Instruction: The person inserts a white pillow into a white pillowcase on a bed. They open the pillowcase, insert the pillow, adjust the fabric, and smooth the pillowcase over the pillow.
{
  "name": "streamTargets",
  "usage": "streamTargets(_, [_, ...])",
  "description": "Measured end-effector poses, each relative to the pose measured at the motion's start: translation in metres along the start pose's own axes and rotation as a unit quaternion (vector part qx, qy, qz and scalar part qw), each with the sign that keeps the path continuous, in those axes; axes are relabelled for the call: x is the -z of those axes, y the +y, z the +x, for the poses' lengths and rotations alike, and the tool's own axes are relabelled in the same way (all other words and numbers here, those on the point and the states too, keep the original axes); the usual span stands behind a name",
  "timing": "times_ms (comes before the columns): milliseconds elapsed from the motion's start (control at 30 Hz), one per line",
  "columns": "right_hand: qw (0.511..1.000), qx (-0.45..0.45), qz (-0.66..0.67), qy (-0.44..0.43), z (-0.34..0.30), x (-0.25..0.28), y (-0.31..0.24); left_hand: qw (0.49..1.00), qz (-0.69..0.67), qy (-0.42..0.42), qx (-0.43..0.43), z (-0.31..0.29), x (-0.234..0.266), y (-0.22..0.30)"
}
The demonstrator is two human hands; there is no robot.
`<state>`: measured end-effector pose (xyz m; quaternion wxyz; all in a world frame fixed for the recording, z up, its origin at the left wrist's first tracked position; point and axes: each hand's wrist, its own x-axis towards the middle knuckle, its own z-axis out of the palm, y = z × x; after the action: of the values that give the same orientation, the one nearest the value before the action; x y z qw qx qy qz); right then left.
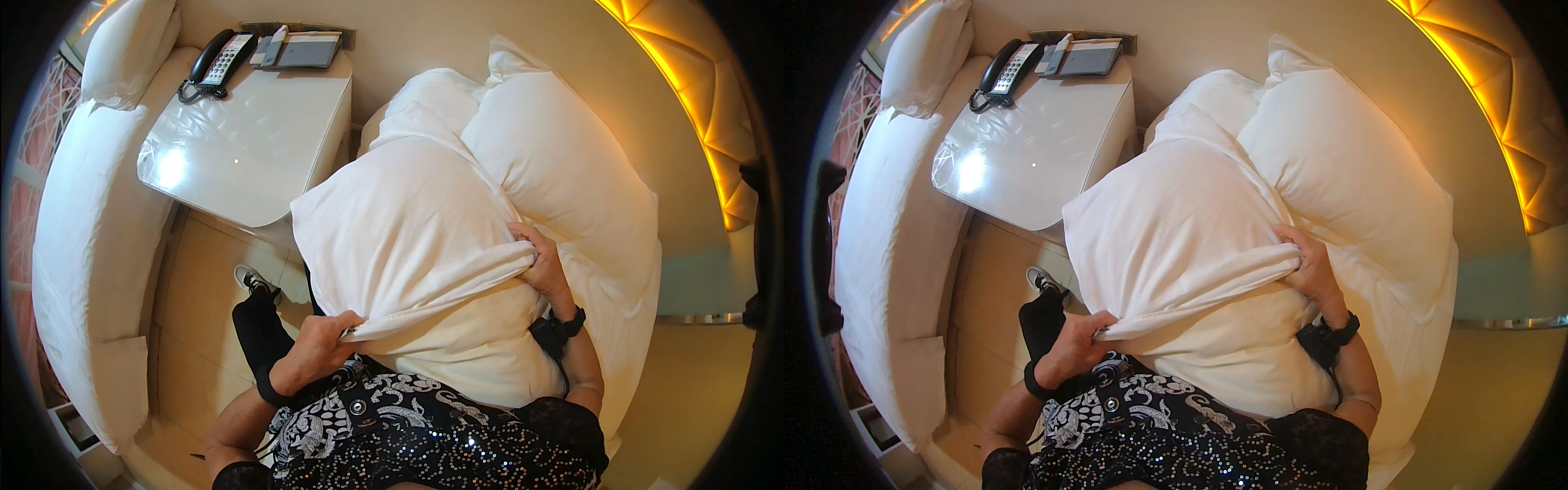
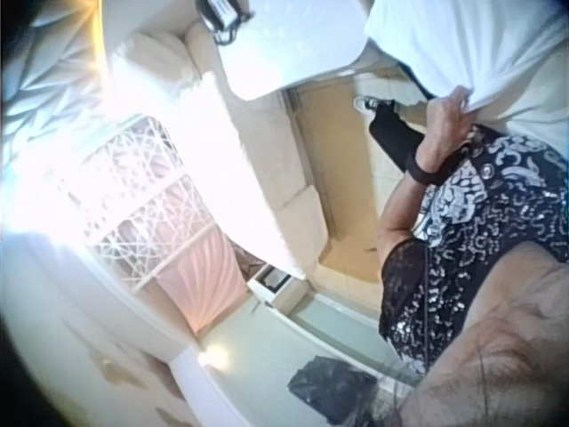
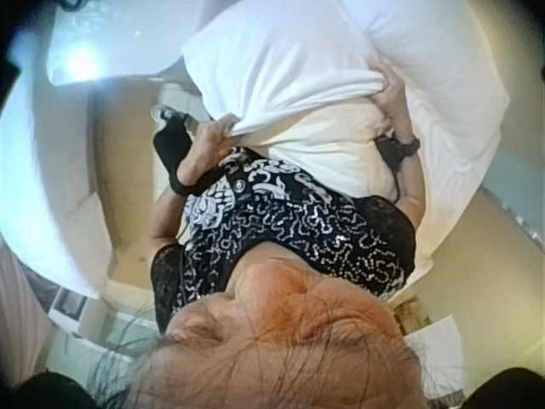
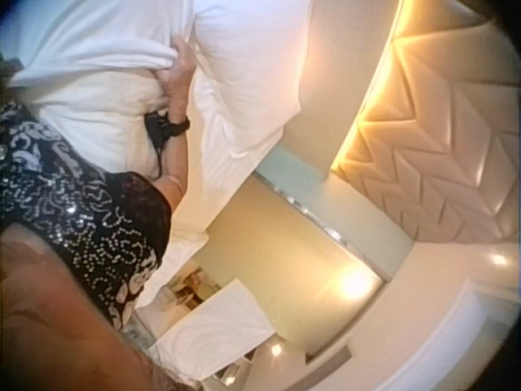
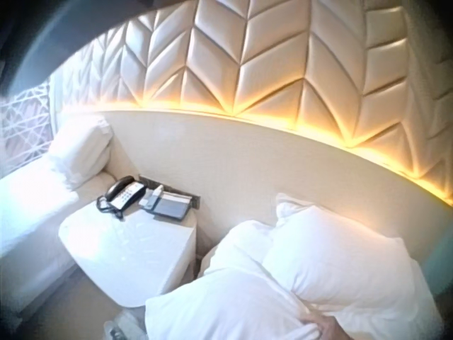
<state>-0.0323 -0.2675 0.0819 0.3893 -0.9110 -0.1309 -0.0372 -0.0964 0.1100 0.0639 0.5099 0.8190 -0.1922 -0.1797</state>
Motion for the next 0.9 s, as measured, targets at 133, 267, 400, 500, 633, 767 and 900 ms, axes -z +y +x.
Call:
streamTargets(133, [0.983,0.128,-0.13,0.016,0.022,-0.007,-0.027,0.987,-0.022,0.105,-0.124,0.017,0.01,0.021])
streamTargets(267, [0.945,0.287,-0.147,0.043,0.06,-0.022,-0.032,0.98,-0.178,0.074,-0.045,0.022,0.009,0.046])
streamTargets(400, [0.983,-0.008,0.181,0.02,0.054,-0.03,-0.028,0.985,-0.173,-0.013,0.024,0.021,0.002,0.039])
streamTargets(500, [0.971,-0.157,0.176,-0.045,0.02,-0.019,-0.026,0.992,-0.12,-0.025,0.02,0.02,-0.007,0.014])
streamTargets(633, [0.98,-0.088,0.114,-0.136,-0.027,0.0,-0.024,0.988,0.153,-0.002,-0.021,0.021,-0.007,0.023])
streamTargets(767, [0.987,-0.056,0.041,-0.144,-0.016,-0.001,-0.053,0.967,0.199,0.145,-0.068,0.023,-0.005,0.014])
streamTargets(900, [0.988,0.099,-0.076,-0.088,0.0,-0.014,-0.06,0.994,-0.077,0.072,0.024,0.017,0.003,0.017])
